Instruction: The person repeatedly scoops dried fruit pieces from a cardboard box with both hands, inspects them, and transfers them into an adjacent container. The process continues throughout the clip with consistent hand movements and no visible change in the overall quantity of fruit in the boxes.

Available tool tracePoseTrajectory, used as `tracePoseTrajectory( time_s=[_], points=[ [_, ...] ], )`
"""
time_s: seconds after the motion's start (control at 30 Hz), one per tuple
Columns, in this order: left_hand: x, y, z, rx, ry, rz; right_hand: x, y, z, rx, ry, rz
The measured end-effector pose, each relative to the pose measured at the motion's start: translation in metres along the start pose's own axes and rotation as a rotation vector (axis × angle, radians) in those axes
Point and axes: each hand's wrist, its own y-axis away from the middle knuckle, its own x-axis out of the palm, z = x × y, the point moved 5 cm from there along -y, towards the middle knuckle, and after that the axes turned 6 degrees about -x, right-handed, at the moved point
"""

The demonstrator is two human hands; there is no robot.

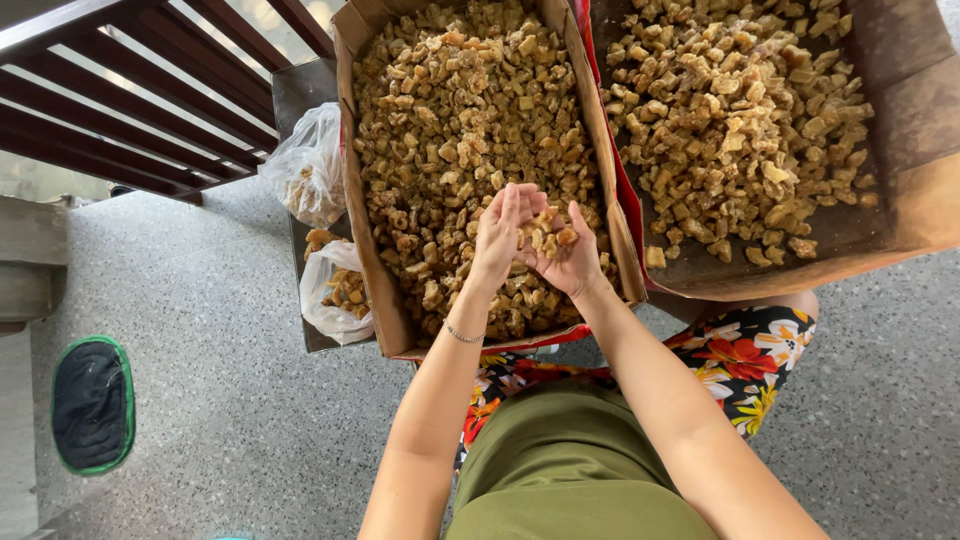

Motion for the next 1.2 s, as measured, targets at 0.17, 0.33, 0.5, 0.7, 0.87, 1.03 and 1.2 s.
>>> tracePoseTrajectory(
  time_s=[0.17, 0.33, 0.5, 0.7, 0.87, 1.03, 1.2],
  points=[
    [0.006, 0.001, -0.010, 0.039, -0.184, 0.010, 0.010, 0.003, 0.000, 0.021, -0.176, 0.200],
    [-0.025, 0.005, -0.011, 0.031, -0.209, -0.123, 0.007, 0.002, 0.004, -0.038, -0.013, -0.074],
    [-0.073, 0.015, 0.000, -0.021, -0.678, -0.217, -0.008, -0.001, 0.014, -0.150, -0.163, -0.131],
    [-0.061, 0.040, 0.032, 0.095, -1.558, -0.164, -0.029, -0.005, 0.018, -0.176, -0.226, -0.146],
    [-0.093, 0.037, 0.050, -0.040, -1.386, -0.242, -0.041, -0.012, 0.020, -0.145, -0.282, -0.123],
    [-0.102, 0.038, 0.029, 0.084, -1.162, -0.225, -0.018, -0.017, 0.004, -0.131, -0.236, -0.175],
    [-0.077, 0.045, -0.014, -0.287, -0.698, -0.240, 0.015, -0.013, -0.002, -0.076, -0.172, -0.057]
  ],
)
